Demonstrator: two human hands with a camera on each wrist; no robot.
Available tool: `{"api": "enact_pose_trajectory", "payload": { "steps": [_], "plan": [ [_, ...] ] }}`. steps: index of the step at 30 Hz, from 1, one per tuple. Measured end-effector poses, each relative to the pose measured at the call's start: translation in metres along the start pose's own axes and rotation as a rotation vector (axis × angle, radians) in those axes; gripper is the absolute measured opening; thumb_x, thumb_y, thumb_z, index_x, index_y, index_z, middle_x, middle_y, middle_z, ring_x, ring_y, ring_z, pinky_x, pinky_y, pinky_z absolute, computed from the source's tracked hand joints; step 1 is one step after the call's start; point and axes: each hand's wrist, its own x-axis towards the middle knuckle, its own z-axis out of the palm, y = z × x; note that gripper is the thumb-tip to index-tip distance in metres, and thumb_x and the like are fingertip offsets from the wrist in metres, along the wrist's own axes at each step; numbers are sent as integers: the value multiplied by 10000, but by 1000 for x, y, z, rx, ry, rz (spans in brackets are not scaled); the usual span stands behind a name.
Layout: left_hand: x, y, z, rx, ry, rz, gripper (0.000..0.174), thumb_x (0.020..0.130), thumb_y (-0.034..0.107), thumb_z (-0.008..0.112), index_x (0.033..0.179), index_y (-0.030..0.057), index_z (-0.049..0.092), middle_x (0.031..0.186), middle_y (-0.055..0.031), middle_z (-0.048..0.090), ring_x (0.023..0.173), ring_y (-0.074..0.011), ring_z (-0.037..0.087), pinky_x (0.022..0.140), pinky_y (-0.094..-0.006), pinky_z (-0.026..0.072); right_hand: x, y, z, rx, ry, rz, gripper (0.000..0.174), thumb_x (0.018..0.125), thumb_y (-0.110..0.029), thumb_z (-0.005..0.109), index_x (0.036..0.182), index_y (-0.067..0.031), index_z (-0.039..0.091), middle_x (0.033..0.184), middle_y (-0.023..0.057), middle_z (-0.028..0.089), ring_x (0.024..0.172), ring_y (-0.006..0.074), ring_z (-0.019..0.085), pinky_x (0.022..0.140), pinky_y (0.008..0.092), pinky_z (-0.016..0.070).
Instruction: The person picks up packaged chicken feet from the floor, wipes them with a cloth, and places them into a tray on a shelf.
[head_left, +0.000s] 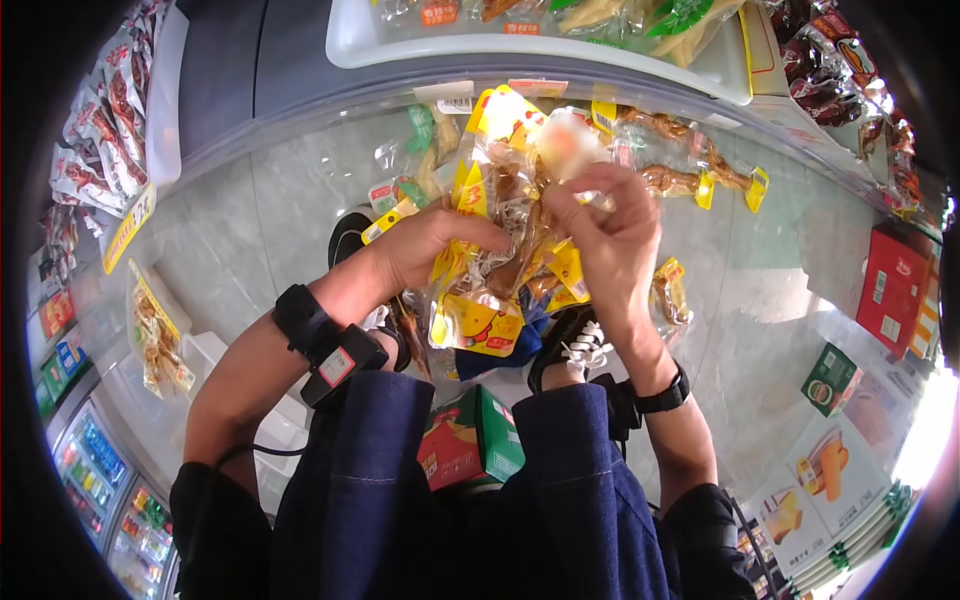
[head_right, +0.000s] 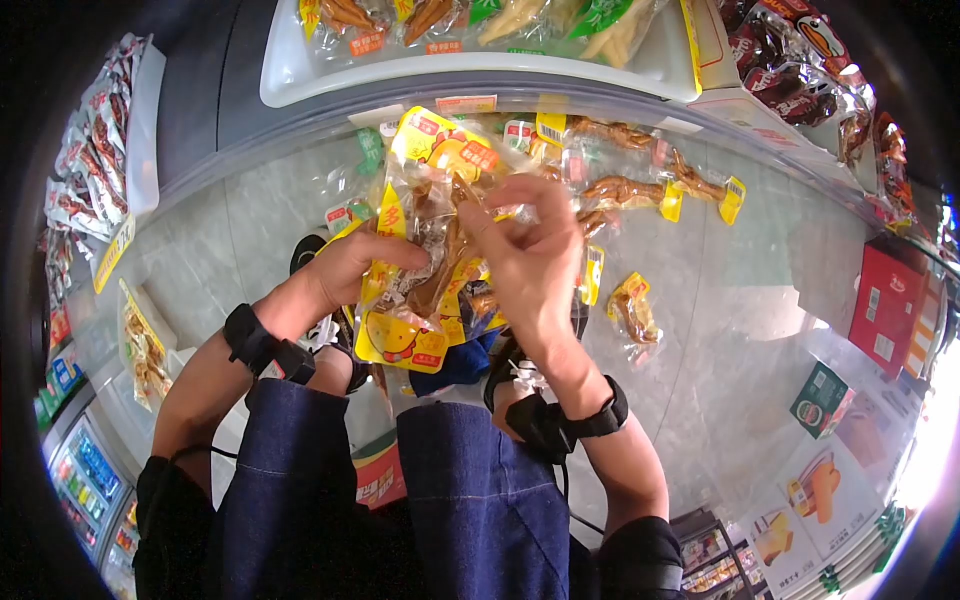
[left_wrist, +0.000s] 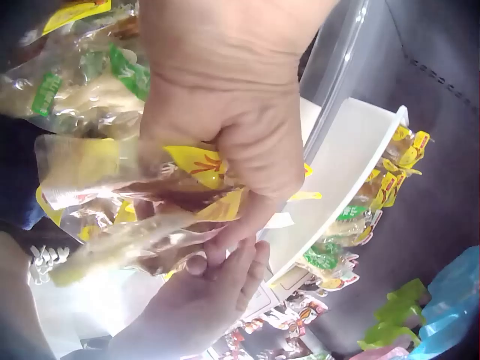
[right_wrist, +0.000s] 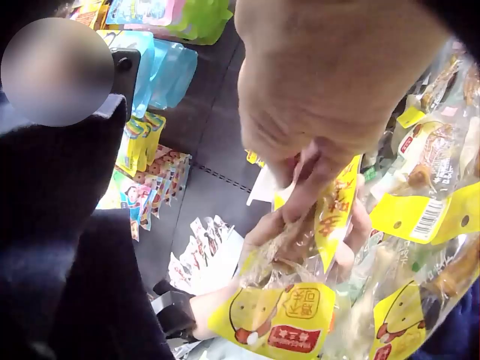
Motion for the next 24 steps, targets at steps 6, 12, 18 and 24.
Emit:
{"api": "enact_pose_trajectory", "payload": {
  "steps": [6, 12, 18, 24],
  "plan": [
    [-4, 7, 5, 99, -76, -44, 394, 734, -36, 561, 1124, -4, 507, 1014, -117, 600, 882, -205, 611, 798, -321, 491, 8, -22, -25, -778, -51, -567, 709, 533, -194, 806, 1159, -74, 498, 1229, 108, 450, 1076, 244, 474, 849, 364, 403],
    [-5, 9, 12, -42, -102, -8, 376, 802, 55, 562, 1165, 11, 474, 1070, -113, 573, 941, -199, 590, 826, -324, 487, 9, -18, -27, -1030, -555, -943, 755, 416, -200, 804, 1107, -97, 518, 1105, 105, 486, 1056, 327, 455, 928, 437, 360],
    [2, 12, 14, -227, -165, 153, 373, 881, 315, 523, 1135, 45, 495, 1041, -65, 570, 882, -147, 592, 751, -272, 499, 5, 1, -40, -705, -391, -508, 460, 558, -202, 755, 886, -29, 482, 891, 113, 487, 822, 274, 497, 716, 356, 410],
    [15, 1, 22, 146, -34, 246, 470, 769, 277, 683, 1127, 30, 504, 1049, -47, 575, 946, -135, 549, 834, -282, 444, -3, 11, -1, -222, -24, 31, 506, 702, -375, 678, 868, 62, 483, 756, 136, 541, 726, 216, 529, 686, 350, 450]
  ]
}}
